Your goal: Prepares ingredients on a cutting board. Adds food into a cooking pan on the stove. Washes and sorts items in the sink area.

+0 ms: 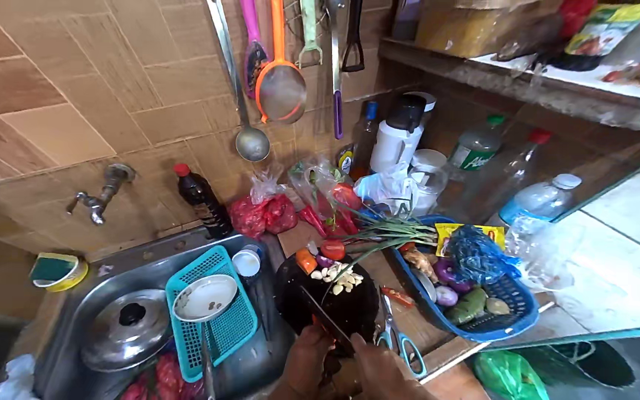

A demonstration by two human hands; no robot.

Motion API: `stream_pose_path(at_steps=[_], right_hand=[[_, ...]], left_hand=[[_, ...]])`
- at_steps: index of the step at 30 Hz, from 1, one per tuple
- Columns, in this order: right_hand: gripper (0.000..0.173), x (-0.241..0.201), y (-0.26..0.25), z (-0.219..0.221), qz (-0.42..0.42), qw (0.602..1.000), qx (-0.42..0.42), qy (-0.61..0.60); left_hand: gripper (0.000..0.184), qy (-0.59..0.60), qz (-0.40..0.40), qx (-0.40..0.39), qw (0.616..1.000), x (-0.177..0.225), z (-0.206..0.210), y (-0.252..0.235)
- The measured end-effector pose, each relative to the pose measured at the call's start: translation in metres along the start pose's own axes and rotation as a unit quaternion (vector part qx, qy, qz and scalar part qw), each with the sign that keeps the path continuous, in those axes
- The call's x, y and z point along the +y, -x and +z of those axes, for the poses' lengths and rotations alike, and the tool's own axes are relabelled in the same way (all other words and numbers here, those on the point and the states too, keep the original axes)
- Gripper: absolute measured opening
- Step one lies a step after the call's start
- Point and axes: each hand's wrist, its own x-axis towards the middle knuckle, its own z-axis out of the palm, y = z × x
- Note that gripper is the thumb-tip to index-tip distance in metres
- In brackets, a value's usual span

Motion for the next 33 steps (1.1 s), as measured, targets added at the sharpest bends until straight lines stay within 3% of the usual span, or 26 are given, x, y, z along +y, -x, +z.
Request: stream_pose_path(at_steps=[5, 10, 18, 23, 27, 30, 33], right_hand=[[0.045, -0.01, 0.011, 0.002, 0.03, 0.998, -0.013, 0.055], [0.056, -0.017, 0.008, 0.001, 0.057, 0.996, -0.04, 0.063], [0.075, -0.035, -0.043, 0.001, 0.027, 0.998, -0.007, 0.051], [0.071, -0.029, -0.036, -0.004, 0.037, 0.999, -0.009, 0.028], [0.064, -0.017, -0.011, 0.004, 0.056, 0.998, -0.024, 0.023], [0.076, -0.029, -0.032, 0.006, 0.03, 0.999, 0.01, 0.018], [0.071, -0.042, -0.052, -0.002, 0.007, 1.0, 0.029, 0.002]], left_hand=[[0.011, -0.006, -0.002, 0.007, 1.0, 0.003, -0.002, -0.003], [0.015, -0.014, 0.006, 0.019, 1.0, 0.004, 0.0, -0.005], [0.017, -0.028, 0.029, 0.055, 0.998, -0.003, 0.007, 0.002], [0.012, -0.04, 0.033, 0.037, 0.998, -0.007, 0.009, 0.002], [0.015, 0.006, -0.019, -0.027, 0.999, 0.004, -0.007, -0.002], [0.017, -0.037, 0.021, 0.018, 0.999, 0.006, 0.004, 0.007], [0.022, -0.044, 0.008, 0.008, 0.999, 0.013, -0.002, 0.013]])
